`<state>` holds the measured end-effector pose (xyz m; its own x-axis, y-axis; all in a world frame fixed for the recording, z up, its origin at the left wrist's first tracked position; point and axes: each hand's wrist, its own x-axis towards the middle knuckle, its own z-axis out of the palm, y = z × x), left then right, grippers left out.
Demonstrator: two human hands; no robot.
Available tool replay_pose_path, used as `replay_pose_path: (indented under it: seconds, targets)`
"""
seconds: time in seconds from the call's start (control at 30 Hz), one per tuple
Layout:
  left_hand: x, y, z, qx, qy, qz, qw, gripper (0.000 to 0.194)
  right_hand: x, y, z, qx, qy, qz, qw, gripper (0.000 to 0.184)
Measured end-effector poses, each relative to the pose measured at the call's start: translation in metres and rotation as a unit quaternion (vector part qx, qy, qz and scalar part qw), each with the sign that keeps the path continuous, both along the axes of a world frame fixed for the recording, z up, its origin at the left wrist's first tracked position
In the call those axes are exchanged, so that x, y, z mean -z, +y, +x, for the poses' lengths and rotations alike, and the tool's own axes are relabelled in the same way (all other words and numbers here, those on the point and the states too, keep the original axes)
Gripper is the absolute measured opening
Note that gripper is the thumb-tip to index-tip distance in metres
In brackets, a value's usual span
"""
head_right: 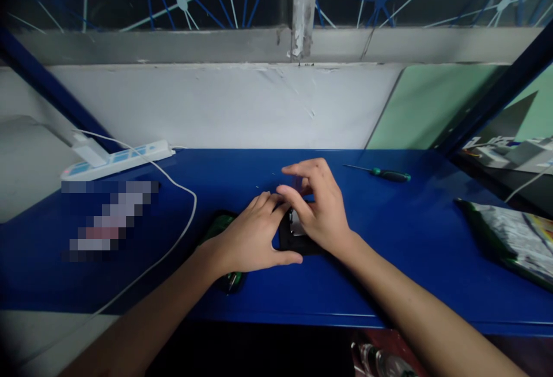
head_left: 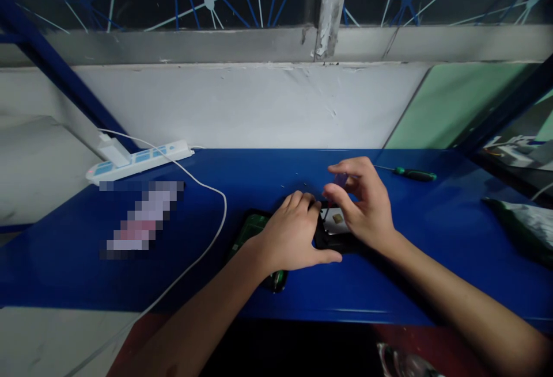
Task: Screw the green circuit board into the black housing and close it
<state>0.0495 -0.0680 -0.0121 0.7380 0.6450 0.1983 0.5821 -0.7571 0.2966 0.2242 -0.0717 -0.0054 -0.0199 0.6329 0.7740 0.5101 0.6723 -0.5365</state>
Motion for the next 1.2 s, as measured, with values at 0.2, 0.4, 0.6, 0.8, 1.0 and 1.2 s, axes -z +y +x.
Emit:
replay_pose_path:
  seconds: [0.2,0.4,0.6,0.8,1.0,1.2]
  targets:
    - [0.0003,0.0003,-0.0002,0.005,0.007,0.013,1.000,0.082,0.0015,-0.0025,-0.0016,-0.007,0.059,-0.031,0.998,0.032]
    - [-0.0004,-0.0003,-0.0005,-0.001,0.001,0.007,1.000,0.079,0.0037,-0.0063,-0.0026,-0.060,0.070,-0.079,0.993,0.029]
    - [-0.0015,-0.0007,0.0000,-0.002,0.004,0.001,1.000,0.082,0.0019,-0.0019,-0.0002,-0.011,0.021,-0.043,0.999,0.027]
    - [-0.0020,-0.0007,0.0001,0.000,0.006,0.010,1.000,0.087,-0.0017,0.0006,0.0026,0.006,-0.005,0.012,1.000,0.027]
    - [0.0008,0.0003,-0.0011,0.000,0.004,0.018,1.000,0.082,-0.0016,-0.0047,-0.0009,-0.012,0.032,-0.034,0.999,0.033]
    - [0.0001,0.0005,-0.0001,-0.002,0.013,0.010,1.000,0.081,-0.0026,-0.0076,-0.0001,-0.033,0.007,-0.045,0.998,0.032]
